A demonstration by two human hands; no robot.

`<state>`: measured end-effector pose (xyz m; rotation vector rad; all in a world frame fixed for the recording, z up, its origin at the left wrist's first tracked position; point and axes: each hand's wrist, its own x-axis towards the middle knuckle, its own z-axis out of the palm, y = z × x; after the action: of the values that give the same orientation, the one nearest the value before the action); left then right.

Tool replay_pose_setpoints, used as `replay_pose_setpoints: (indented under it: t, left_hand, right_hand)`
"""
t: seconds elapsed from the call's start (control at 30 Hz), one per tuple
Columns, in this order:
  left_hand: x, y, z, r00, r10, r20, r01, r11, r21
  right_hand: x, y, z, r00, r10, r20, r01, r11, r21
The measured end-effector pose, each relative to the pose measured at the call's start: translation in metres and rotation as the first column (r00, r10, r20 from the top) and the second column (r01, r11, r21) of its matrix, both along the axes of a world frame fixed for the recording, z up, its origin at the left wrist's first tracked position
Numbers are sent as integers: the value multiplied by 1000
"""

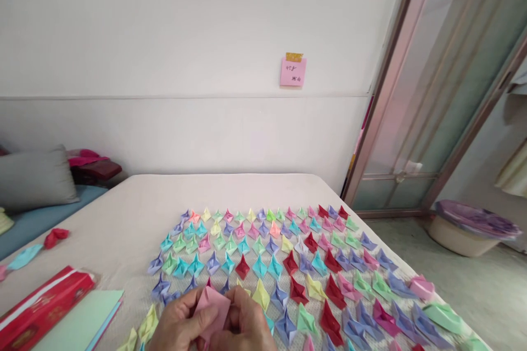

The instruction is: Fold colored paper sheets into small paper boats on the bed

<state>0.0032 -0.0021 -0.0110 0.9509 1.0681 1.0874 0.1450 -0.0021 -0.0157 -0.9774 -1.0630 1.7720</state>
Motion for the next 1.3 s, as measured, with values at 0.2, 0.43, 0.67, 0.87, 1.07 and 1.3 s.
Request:
replay_pose_setpoints:
  t: [0.2,0.43,0.67,0.87,1.07,1.3]
  left_hand:
    - [-7,-1,14,966,152,-208,-136,987,90]
    - [-1,-4,25,990,129,-57,-124,989,84]
    - [-2,-5,15,997,59,51,-63,994,90]
    - [0,-8,19,996,84,23,-86,989,122]
    - [-3,-7,11,998,65,27,-70,958,277]
    - [0,-2,4,964,-36,265,9,995,103]
  right_hand:
    - [3,1,-5,995,38,91,-37,999,-20]
    - [7,2,1,1000,1,1,-1,1000,18]
    - [15,0,16,997,-72,-32,74,996,58]
    - [14,-4,23,991,-133,0,132,987,95]
    - [14,-6,27,990,-130,-49,135,983,122]
    - [13,-7,28,987,-118,-106,131,984,122]
